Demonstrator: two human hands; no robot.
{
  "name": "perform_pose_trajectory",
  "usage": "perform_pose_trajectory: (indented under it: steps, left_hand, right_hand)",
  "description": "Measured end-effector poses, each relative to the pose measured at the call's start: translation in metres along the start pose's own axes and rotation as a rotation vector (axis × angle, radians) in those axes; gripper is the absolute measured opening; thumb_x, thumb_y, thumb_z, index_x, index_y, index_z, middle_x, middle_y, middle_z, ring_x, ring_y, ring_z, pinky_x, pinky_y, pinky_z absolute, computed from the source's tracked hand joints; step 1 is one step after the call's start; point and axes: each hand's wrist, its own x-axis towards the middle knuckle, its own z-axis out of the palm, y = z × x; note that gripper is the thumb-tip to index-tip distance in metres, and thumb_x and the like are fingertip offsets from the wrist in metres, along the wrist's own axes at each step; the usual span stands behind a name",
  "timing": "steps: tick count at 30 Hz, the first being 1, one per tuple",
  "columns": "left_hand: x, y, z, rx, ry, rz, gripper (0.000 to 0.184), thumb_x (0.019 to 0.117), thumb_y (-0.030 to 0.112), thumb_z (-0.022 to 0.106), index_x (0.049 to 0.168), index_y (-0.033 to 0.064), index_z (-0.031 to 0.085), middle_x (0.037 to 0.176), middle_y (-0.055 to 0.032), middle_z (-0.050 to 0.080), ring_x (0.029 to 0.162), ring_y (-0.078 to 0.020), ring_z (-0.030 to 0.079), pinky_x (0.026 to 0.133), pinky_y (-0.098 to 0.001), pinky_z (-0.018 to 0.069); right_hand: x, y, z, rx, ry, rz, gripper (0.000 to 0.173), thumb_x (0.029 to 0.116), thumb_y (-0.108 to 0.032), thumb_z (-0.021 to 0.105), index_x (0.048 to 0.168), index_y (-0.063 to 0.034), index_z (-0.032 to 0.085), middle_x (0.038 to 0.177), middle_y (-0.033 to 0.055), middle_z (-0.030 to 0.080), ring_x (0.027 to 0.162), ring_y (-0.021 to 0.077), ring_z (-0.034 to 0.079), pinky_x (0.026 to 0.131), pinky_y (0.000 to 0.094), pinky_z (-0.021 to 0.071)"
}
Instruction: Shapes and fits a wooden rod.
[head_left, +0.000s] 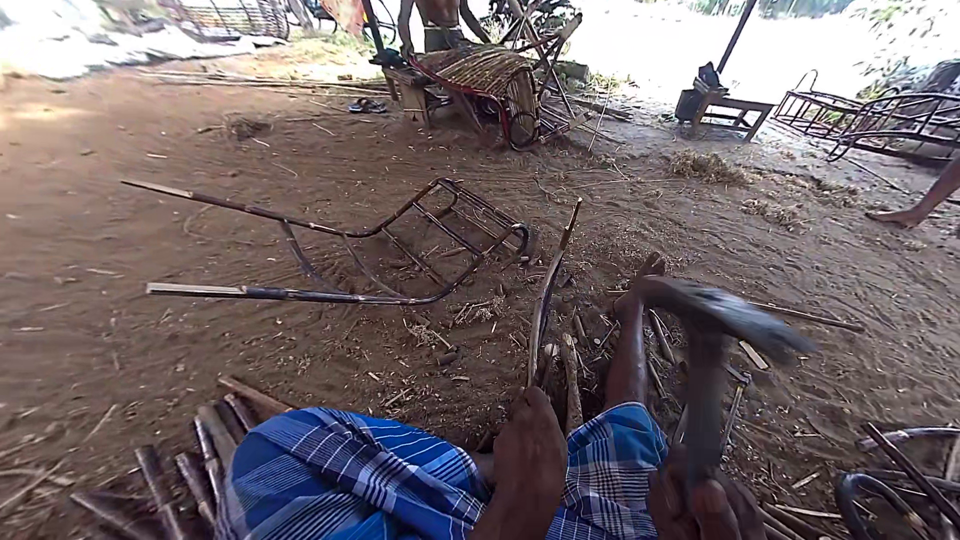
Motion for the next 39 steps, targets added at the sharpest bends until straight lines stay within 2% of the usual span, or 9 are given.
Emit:
perform_pose_trajectory:
  steps: [2, 6, 12, 16, 21, 26, 31, 35, 39]
  left_hand:
    - [0.0, 0.001, 0.0, -0.01, 0.016, 0.01, 0.03, 0.107, 0.02, 0.041, 0.125, 0.0033, 0.06, 0.1, -0.0143, 0.072, 0.092, -0.031, 0.074, 0.076, -0.045, 0.0606]
    - [-0.002, 0.006, -0.005, -0.034, -0.101, -0.006, 0.036, 0.1072, 0.021, 0.04, 0.135, 0.0035, 0.054, 0.112, -0.0162, 0.07, 0.099, -0.0327, 0.073, 0.082, -0.047, 0.0603]
    - [-0.001, 0.005, -0.001, -0.016, -0.106, -0.023, 0.035, 0.1085, 0.022, 0.039, 0.133, 0.0045, 0.056, 0.106, -0.0156, 0.072, 0.096, -0.0323, 0.074, 0.079, -0.0471, 0.0606]
    - [-0.006, 0.006, 0.008, -0.025, -0.1, -0.037, 0.04, 0.1064, 0.02, 0.043, 0.142, 0.0018, 0.05, 0.118, -0.0188, 0.068, 0.097, -0.0336, 0.073, 0.08, -0.0469, 0.0613]
    - [-0.008, 0.012, 0.014, 0.008, -0.03, -0.04, 0.035, 0.1064, 0.02, 0.044, 0.135, 0.004, 0.056, 0.102, -0.0158, 0.072, 0.09, -0.0318, 0.075, 0.073, -0.0451, 0.0619]
    - [-0.003, 0.011, 0.012, 0.014, -0.108, -0.058, 0.041, 0.1045, 0.018, 0.047, 0.143, 0.0035, 0.049, 0.116, -0.0183, 0.068, 0.097, -0.0343, 0.074, 0.078, -0.0469, 0.0617]
    - [-0.002, 0.01, 0.012, 0.003, -0.065, -0.04, 0.036, 0.1062, 0.018, 0.044, 0.137, 0.002, 0.054, 0.11, -0.0173, 0.071, 0.096, -0.033, 0.074, 0.077, -0.0467, 0.0617]
    - [0.0, 0.004, 0.014, -0.011, -0.158, -0.057, 0.04, 0.1065, 0.018, 0.043, 0.143, 0.0022, 0.048, 0.123, -0.0195, 0.066, 0.103, -0.0337, 0.072, 0.083, -0.047, 0.0609]
    - [0.003, -0.003, 0.017, -0.037, -0.144, -0.038, 0.038, 0.1084, 0.021, 0.037, 0.137, 0.0021, 0.053, 0.114, -0.0179, 0.07, 0.097, -0.0336, 0.074, 0.081, -0.0473, 0.0608]
  right_hand:
    - [-0.004, 0.027, -0.005, -0.163, 0.027, -0.062, 0.052, 0.1042, -0.064, 0.038, 0.087, -0.0189, 0.057, 0.06, -0.0074, 0.042, 0.046, 0.0023, 0.038, 0.041, 0.0221, 0.0344]
    - [0.005, 0.026, -0.022, -0.258, -0.015, 0.568, 0.054, 0.1051, -0.059, 0.036, 0.079, -0.0161, 0.055, 0.055, -0.0045, 0.041, 0.041, 0.0091, 0.037, 0.039, 0.0285, 0.0352]
    - [-0.017, 0.034, -0.013, -0.217, 0.113, -0.081, 0.052, 0.1039, -0.065, 0.037, 0.084, -0.0205, 0.057, 0.06, -0.0086, 0.044, 0.047, 0.0022, 0.041, 0.043, 0.0224, 0.0369]
    - [-0.006, 0.037, -0.025, -0.269, 0.064, 0.616, 0.056, 0.1064, -0.056, 0.032, 0.079, -0.0136, 0.055, 0.054, -0.0026, 0.042, 0.04, 0.0106, 0.039, 0.037, 0.0301, 0.0367]
    - [-0.021, 0.028, -0.008, -0.198, 0.18, -0.043, 0.052, 0.1024, -0.068, 0.037, 0.084, -0.0226, 0.057, 0.06, -0.0105, 0.044, 0.048, 0.0001, 0.04, 0.043, 0.0207, 0.0354]
    - [-0.01, 0.029, -0.029, -0.346, 0.068, 0.519, 0.053, 0.1063, -0.054, 0.034, 0.079, -0.014, 0.056, 0.055, -0.0042, 0.043, 0.043, 0.0098, 0.04, 0.04, 0.0307, 0.038]
    - [-0.019, 0.028, -0.018, -0.313, 0.127, -0.043, 0.058, 0.1021, -0.069, 0.036, 0.084, -0.0184, 0.058, 0.062, -0.008, 0.047, 0.049, 0.0025, 0.045, 0.045, 0.0245, 0.0399]
    - [-0.005, 0.042, -0.034, -0.373, 0.032, 0.616, 0.059, 0.105, -0.06, 0.032, 0.08, -0.0127, 0.056, 0.056, -0.0018, 0.044, 0.043, 0.0118, 0.042, 0.041, 0.0321, 0.0393]
    - [-0.014, 0.014, -0.01, -0.05, 0.181, 0.038, 0.048, 0.1003, -0.068, 0.043, 0.086, -0.0244, 0.058, 0.061, -0.0121, 0.044, 0.047, -0.0018, 0.039, 0.041, 0.0184, 0.0348]
